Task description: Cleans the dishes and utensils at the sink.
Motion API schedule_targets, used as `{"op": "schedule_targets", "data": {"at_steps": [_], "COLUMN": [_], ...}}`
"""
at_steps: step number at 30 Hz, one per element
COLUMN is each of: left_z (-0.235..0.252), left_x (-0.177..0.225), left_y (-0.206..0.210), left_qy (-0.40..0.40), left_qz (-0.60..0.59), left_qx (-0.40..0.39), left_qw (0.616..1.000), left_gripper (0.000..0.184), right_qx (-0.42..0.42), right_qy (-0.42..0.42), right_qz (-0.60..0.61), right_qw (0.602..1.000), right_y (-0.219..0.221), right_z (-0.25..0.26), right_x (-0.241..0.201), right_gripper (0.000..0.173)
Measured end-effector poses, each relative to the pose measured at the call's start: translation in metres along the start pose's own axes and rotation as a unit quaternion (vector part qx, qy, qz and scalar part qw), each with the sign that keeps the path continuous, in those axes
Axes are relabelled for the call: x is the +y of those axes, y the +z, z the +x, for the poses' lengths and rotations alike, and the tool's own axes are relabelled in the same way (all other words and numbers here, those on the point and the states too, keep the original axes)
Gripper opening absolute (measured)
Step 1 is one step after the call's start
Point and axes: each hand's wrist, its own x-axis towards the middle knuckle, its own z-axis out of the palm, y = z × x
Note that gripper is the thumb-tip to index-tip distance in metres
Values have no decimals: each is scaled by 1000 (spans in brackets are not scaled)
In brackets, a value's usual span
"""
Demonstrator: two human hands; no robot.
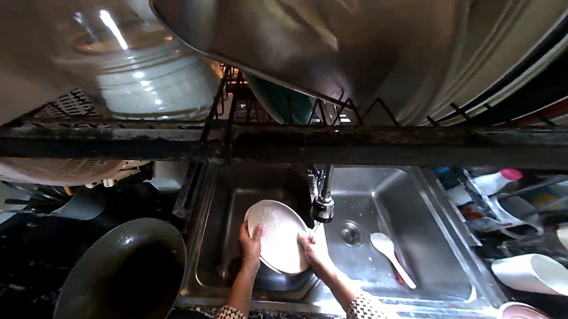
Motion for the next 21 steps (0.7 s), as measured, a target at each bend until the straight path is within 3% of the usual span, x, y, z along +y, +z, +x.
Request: {"op": "schedule_targets", "data": {"at_steps": [5,10,16,21], "left_z": [3,-3,-41,-72], "left_x": [16,39,75,76], "left_y": [-3,-6,0,8], "left_qy": [42,199,352,401], "left_qz": [50,142,277,290], "left_qx": [-3,12,14,41], "left_qw": [998,970,894,868], "left_gripper": [38,35,31,35], "right_qx": [-33,-59,-81,-126], "right_qy": [13,15,71,10], "right_qz": [-86,-212,-27,6], "right_qw": [996,975,994,992], "right_y": [1,7,32,33], "right_z": [12,18,10,-6], "right_x": [-6,-13,-16,-11], "right_gripper": [35,43,47,43]}}
